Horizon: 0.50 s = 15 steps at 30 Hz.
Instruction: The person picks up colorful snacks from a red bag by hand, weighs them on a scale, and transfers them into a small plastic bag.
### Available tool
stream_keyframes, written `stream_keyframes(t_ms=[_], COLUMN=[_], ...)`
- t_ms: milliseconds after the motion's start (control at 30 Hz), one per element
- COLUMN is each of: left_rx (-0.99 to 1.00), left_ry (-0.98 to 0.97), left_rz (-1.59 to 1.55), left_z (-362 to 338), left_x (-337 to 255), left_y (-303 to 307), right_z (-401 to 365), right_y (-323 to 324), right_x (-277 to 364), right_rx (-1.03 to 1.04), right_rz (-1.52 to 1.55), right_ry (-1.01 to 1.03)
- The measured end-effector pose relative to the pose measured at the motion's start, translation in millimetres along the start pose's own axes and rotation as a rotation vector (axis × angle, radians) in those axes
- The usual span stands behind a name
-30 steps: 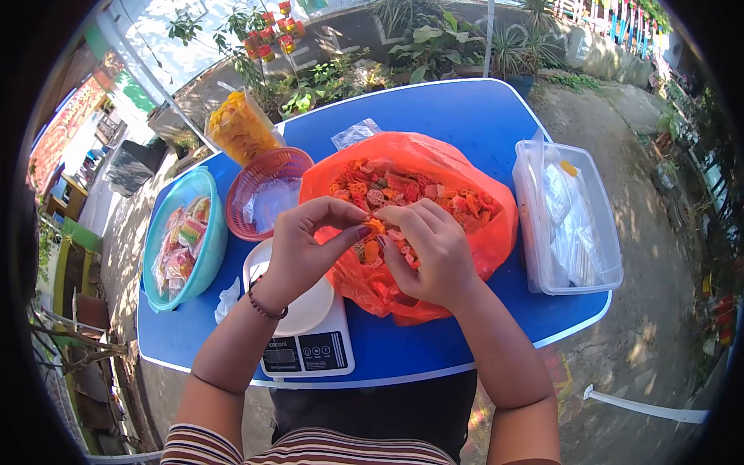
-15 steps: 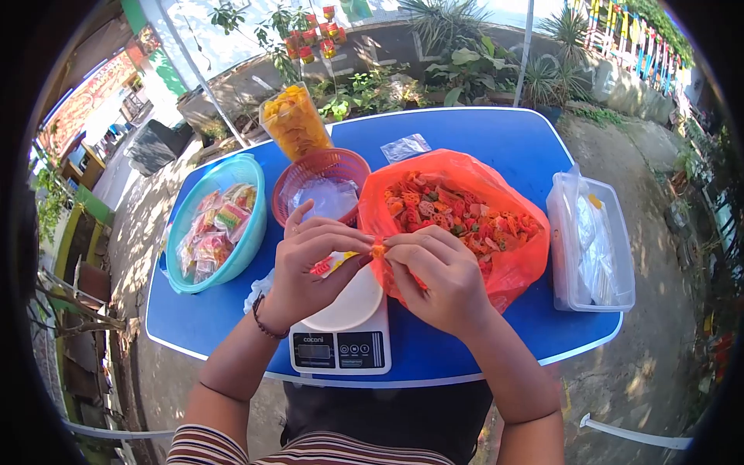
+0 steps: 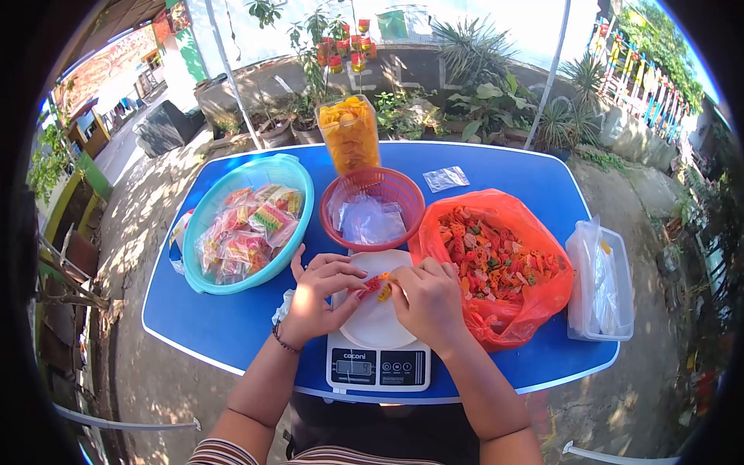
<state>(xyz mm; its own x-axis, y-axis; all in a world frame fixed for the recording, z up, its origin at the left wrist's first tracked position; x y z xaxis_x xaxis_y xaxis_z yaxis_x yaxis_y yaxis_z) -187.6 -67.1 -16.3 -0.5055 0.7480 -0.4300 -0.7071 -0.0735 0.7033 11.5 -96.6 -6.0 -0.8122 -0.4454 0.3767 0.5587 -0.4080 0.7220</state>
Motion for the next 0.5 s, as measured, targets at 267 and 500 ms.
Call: stream_keyframes(t_ms=[267, 500], left_rx=[-0.008, -0.037], left_ry=[0.016, 0.024], left_rz=[0.000, -0.056], left_z=[-7.1, -9.5], left_x=[2.9, 4.2], left_y=[2.8, 4.3], right_z=[3.2, -7.4], right_y=[-2.6, -6.2], right_x=[4.9, -5.8], right_rx=[-0.048, 0.070], right_rz=[0.022, 0.138], right_ry=[0.057, 0.027])
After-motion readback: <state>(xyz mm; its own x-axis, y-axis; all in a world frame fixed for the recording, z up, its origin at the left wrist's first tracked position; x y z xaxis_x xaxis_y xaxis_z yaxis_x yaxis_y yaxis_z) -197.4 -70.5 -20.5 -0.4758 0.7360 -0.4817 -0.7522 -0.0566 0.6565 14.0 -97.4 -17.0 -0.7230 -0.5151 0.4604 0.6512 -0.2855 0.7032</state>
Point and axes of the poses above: each hand's wrist, its own z-axis towards the middle knuckle, its own y-axis out of the back of the hand, x = y × z, the point moved 3 cm from there along z, towards the middle knuckle, and after that the axes turned 4 degrees about -y, right-handed, at the moved point
